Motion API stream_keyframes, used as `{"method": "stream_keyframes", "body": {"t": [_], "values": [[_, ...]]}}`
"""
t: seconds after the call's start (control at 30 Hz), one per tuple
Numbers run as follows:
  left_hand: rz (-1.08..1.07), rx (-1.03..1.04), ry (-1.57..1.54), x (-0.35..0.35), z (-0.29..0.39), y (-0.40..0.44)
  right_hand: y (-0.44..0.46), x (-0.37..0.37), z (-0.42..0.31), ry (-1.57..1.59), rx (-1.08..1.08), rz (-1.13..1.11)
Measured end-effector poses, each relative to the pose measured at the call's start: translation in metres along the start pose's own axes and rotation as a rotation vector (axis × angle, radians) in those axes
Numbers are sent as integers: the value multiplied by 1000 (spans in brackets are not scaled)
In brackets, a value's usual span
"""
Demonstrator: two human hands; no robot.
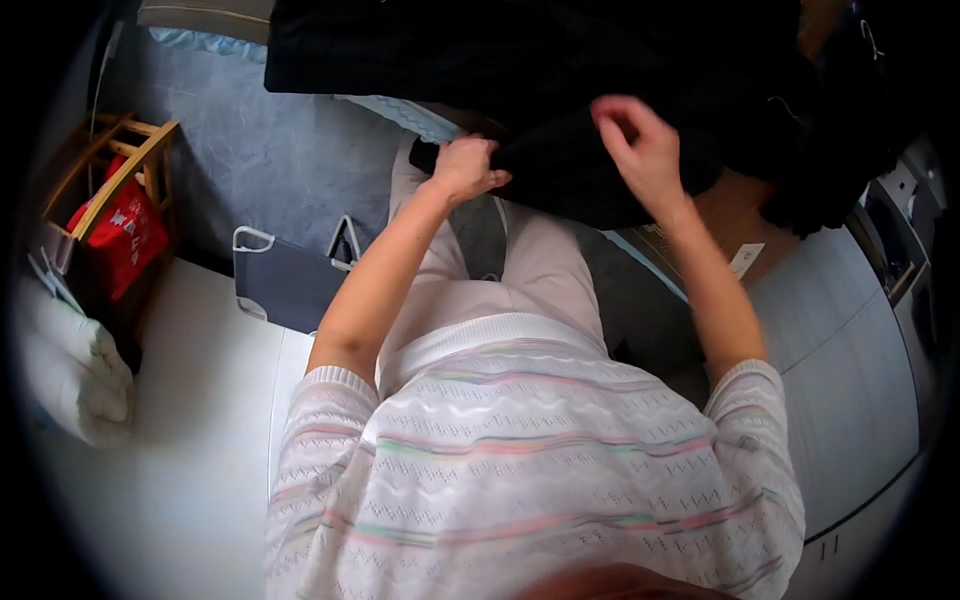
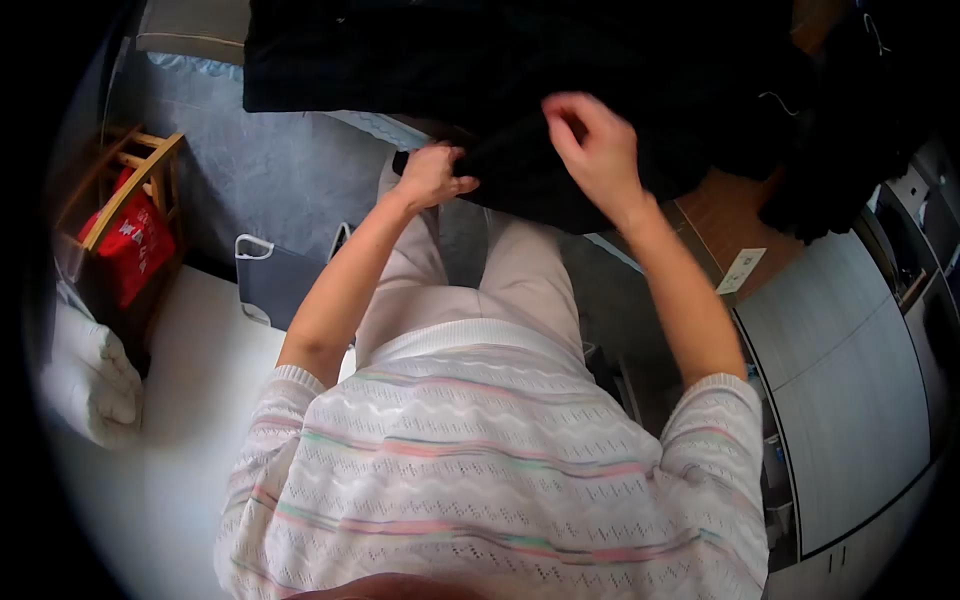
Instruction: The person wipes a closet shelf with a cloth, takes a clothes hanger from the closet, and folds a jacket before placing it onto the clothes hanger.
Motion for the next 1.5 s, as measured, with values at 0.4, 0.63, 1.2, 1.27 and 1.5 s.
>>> {"method": "stream_keyframes", "body": {"t": [0.4,0.63,1.2,1.27,1.5], "values": [[-632,-107,-404,-111,35,-37,-158,-38,85,1134,1235,180],[-896,-393,-629,-117,-72,-106,-154,-44,87,1216,1256,387],[-244,-266,-1931,-233,-54,-31,-41,-51,-37,274,436,135],[-307,-175,-2041,-244,-32,-30,-9,-31,-118,-17,117,-21],[-109,-58,-1651,-272,0,-47,17,58,-190,-414,-310,-230]]}}
Point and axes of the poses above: each hand's wrist, its own y-axis towards the middle knuckle, its own x-axis out of the palm, z = x × y, the point moved 5 cm from there along y, towards the middle knuckle, and after that the axes turned 9 degrees about z, right-handed, at the moved point
